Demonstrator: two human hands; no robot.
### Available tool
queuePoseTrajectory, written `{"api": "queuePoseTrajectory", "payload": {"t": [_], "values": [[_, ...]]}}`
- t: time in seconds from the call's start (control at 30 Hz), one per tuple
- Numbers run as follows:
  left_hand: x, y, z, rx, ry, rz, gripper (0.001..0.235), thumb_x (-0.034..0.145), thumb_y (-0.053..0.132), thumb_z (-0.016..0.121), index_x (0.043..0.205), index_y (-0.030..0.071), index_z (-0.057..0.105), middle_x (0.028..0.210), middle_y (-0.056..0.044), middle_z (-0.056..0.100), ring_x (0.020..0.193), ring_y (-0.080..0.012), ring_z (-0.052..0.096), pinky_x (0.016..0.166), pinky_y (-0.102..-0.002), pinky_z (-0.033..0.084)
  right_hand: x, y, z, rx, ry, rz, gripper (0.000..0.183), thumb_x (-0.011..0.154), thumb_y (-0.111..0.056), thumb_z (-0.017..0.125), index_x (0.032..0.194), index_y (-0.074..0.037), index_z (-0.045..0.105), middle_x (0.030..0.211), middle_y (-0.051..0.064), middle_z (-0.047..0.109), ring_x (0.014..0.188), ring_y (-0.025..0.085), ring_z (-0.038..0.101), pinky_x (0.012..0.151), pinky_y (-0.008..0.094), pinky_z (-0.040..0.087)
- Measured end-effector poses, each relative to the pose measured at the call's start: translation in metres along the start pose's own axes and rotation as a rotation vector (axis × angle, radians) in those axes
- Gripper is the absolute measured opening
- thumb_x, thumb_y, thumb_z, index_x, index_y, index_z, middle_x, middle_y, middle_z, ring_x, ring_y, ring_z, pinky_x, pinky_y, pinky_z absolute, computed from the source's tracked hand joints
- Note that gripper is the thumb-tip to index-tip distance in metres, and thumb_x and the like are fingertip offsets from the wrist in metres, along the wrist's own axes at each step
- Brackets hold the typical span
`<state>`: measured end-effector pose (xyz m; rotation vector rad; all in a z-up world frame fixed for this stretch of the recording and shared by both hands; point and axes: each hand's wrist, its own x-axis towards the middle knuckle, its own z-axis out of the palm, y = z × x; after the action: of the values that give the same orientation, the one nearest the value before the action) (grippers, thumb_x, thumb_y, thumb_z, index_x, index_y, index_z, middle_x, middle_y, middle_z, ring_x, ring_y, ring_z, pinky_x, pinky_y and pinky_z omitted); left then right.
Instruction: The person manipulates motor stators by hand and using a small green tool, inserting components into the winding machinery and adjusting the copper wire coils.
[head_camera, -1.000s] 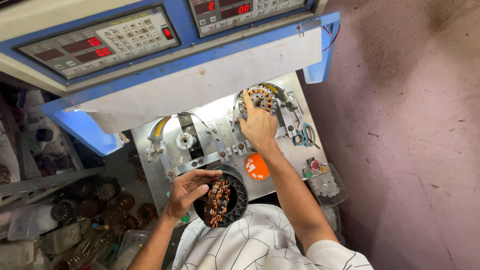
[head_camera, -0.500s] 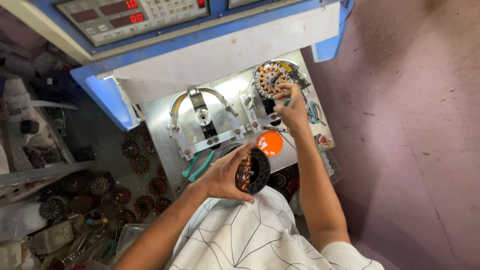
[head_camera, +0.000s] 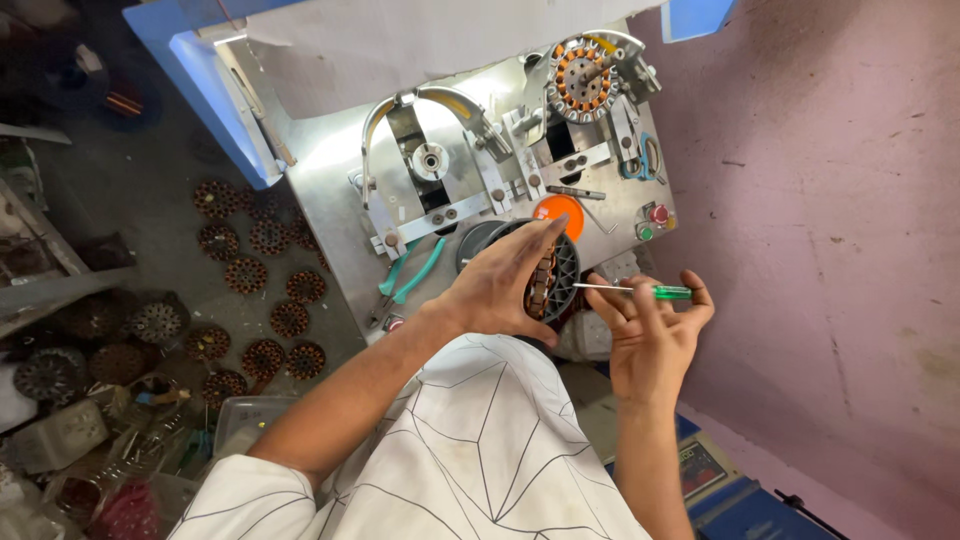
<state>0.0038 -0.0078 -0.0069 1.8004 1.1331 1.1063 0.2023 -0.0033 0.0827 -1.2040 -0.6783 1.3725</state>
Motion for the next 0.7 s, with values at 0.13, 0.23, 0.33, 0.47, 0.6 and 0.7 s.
{"api": "queuePoseTrajectory", "payload": {"t": [0.13,0.23,0.33,0.47,0.6,0.7], "values": [[0.000,-0.010,-0.011,-0.147,-0.026,0.054,0.134,0.055,0.041,0.100,0.159,0.006,0.024,0.150,-0.020,0.046,0.141,-0.0390,0.046,0.118,-0.045,0.039,-0.030,0.017,0.026,-0.530,-0.189,-0.391,0.086,0.096,0.015,0.066,0.151,-0.015,0.007,0.122,0.019,0.053,0.099,0.033,0.073,0.092,0.046,0.067],[-0.002,-0.016,-0.021,-0.289,-0.037,0.048,0.121,0.059,0.033,0.099,0.158,0.009,0.032,0.149,-0.017,0.052,0.139,-0.0348,0.052,0.118,-0.042,0.043,-0.037,0.026,0.037,-0.735,-0.289,-0.622,0.086,0.100,0.018,0.065,0.152,-0.018,0.008,0.128,0.019,0.050,0.103,0.030,0.074,0.091,0.041,0.066],[-0.003,-0.021,-0.029,-0.363,-0.055,0.025,0.111,0.061,0.028,0.098,0.155,0.010,0.040,0.144,-0.014,0.058,0.134,-0.0319,0.057,0.116,-0.041,0.045,-0.037,0.034,0.042,-0.874,-0.372,-0.764,0.084,0.098,0.019,0.064,0.150,-0.020,0.010,0.126,0.020,0.050,0.101,0.030,0.074,0.086,0.038,0.064],[-0.003,-0.024,-0.031,-0.389,-0.041,0.058,0.102,0.064,0.028,0.097,0.150,0.010,0.046,0.145,-0.014,0.059,0.135,-0.0308,0.058,0.117,-0.041,0.045,-0.033,0.040,0.041,-0.924,-0.460,-0.852,0.074,0.098,0.019,0.063,0.146,-0.016,0.017,0.125,0.019,0.053,0.101,0.029,0.074,0.085,0.035,0.066],[-0.004,-0.028,-0.031,-0.393,-0.060,0.066,0.100,0.067,0.030,0.097,0.151,0.010,0.046,0.144,-0.013,0.059,0.135,-0.0297,0.059,0.118,-0.041,0.045,-0.035,0.037,0.042,-1.138,-0.450,-0.791,0.052,0.094,0.016,0.067,0.131,-0.006,0.037,0.113,0.018,0.062,0.101,0.030,0.078,0.083,0.037,0.063],[-0.003,-0.028,-0.032,-0.366,-0.059,0.085,0.099,0.067,0.032,0.096,0.151,0.011,0.047,0.147,-0.013,0.059,0.137,-0.0297,0.058,0.120,-0.041,0.044,-0.034,0.030,0.044,-1.351,-0.475,-0.809,0.041,0.091,0.012,0.072,0.119,-0.003,0.046,0.111,0.018,0.069,0.097,0.029,0.076,0.075,0.035,0.061]]}}
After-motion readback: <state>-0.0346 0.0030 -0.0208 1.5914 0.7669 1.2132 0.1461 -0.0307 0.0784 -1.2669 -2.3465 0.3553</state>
